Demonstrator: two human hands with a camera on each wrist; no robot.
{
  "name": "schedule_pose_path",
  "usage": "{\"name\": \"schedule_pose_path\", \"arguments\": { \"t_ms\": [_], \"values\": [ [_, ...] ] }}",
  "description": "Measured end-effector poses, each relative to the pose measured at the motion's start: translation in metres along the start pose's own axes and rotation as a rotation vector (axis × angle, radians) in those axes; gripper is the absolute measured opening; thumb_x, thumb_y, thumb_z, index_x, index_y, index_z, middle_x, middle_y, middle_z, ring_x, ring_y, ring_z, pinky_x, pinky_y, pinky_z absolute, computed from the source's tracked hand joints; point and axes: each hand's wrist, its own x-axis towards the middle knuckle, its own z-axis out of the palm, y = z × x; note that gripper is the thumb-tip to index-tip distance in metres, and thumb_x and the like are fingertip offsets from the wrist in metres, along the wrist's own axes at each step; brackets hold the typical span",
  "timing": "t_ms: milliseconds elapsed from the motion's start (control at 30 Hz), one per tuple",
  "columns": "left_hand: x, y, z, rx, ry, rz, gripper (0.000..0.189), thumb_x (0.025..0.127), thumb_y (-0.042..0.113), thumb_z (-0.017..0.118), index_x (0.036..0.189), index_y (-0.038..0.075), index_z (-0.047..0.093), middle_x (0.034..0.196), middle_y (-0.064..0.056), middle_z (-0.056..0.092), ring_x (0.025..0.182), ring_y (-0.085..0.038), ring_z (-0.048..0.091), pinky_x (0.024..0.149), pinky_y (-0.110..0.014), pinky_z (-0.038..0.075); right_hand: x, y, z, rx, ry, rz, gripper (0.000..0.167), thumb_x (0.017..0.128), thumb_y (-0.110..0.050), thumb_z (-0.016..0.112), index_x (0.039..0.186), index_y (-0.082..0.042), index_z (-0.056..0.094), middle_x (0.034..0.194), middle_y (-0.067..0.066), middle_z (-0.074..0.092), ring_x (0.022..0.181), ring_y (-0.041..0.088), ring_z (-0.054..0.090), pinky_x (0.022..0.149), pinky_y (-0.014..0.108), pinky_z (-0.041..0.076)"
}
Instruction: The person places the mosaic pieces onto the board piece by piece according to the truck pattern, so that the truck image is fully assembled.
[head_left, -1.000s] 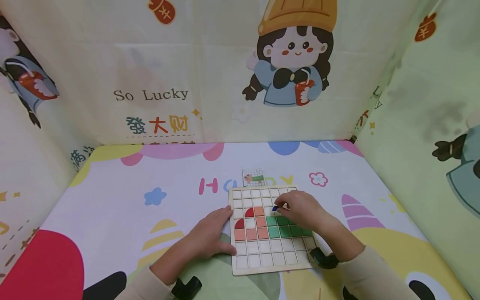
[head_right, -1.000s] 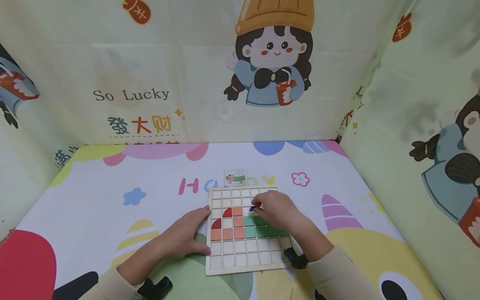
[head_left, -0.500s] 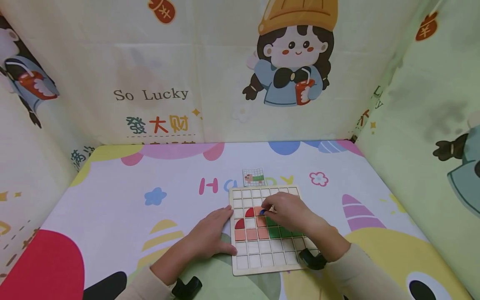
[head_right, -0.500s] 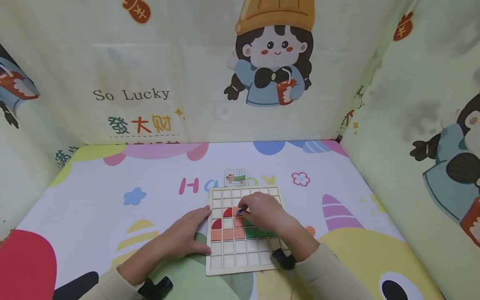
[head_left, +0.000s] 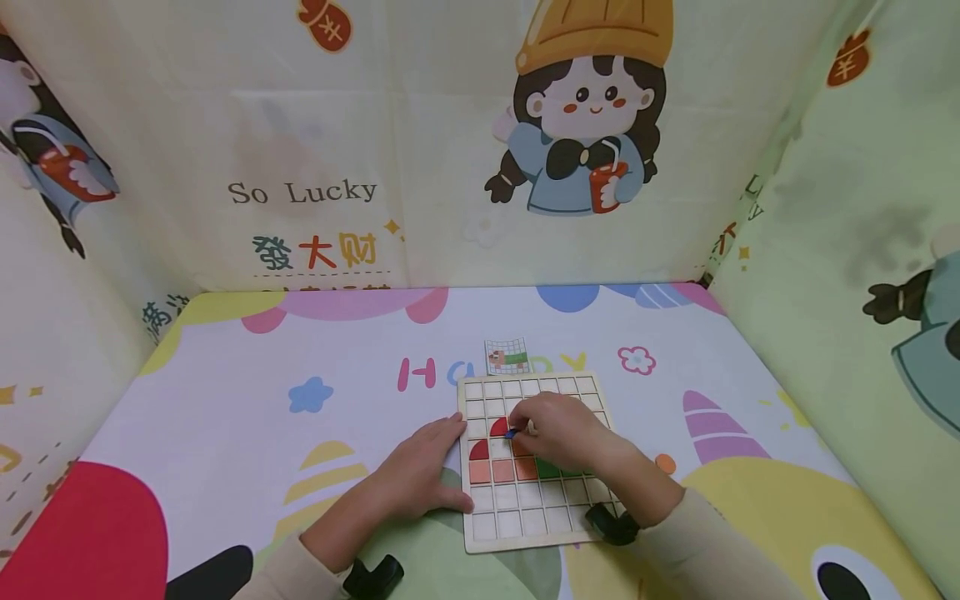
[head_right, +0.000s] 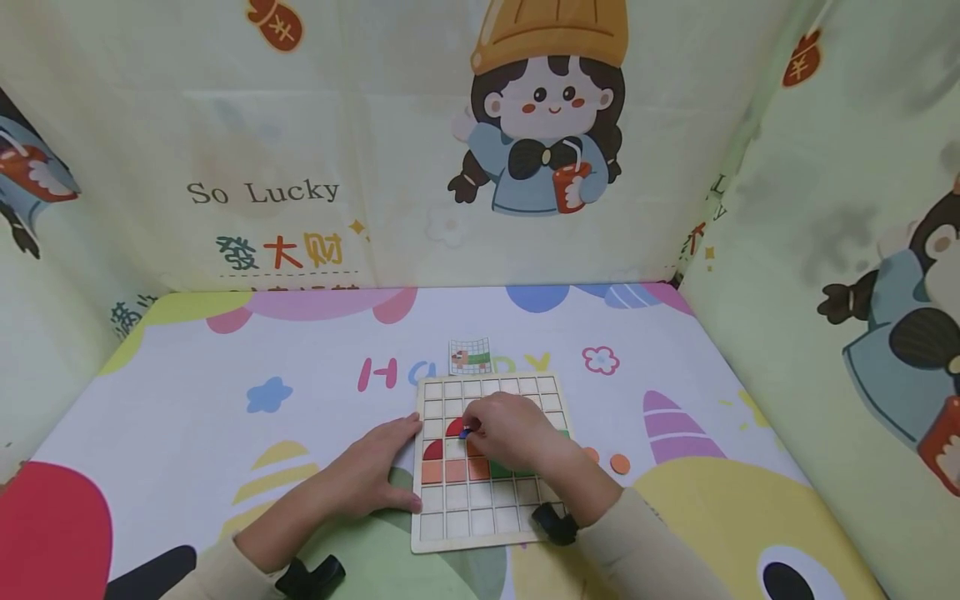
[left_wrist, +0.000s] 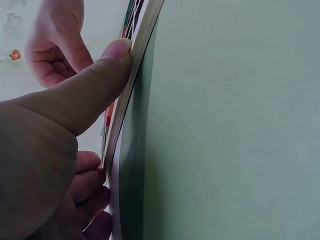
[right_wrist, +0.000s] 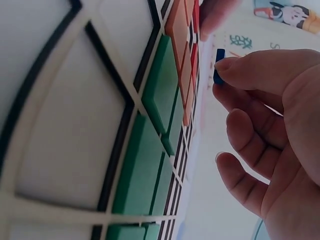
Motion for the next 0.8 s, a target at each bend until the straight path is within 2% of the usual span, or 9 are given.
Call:
{"name": "schedule_pose_path", "arguments": {
  "t_ms": [467,800],
  "values": [
    [0.0,-0.001,0.0,0.007,-0.003,0.014,0.102,0.074,0.047,0.087,0.15,0.0,0.039,0.157,-0.015,0.035,0.143,-0.034,0.033,0.112,-0.052,0.034,0.006,-0.004,0.011,-0.04,-0.011,-0.054,0.011,0.088,-0.017,0.076,0.099,-0.015,0.075,0.089,-0.007,0.071,0.085,0.013,0.064,0.079,0.034,0.054],
    [0.0,-0.003,0.0,0.013,0.003,0.03,0.102,0.073,0.047,0.087,0.15,-0.001,0.039,0.157,-0.016,0.035,0.142,-0.034,0.034,0.111,-0.052,0.036,0.007,-0.011,0.014,-0.056,-0.056,-0.051,0.013,0.091,-0.02,0.073,0.103,-0.015,0.076,0.091,-0.007,0.071,0.083,0.012,0.063,0.081,0.034,0.053]
  ]
}}
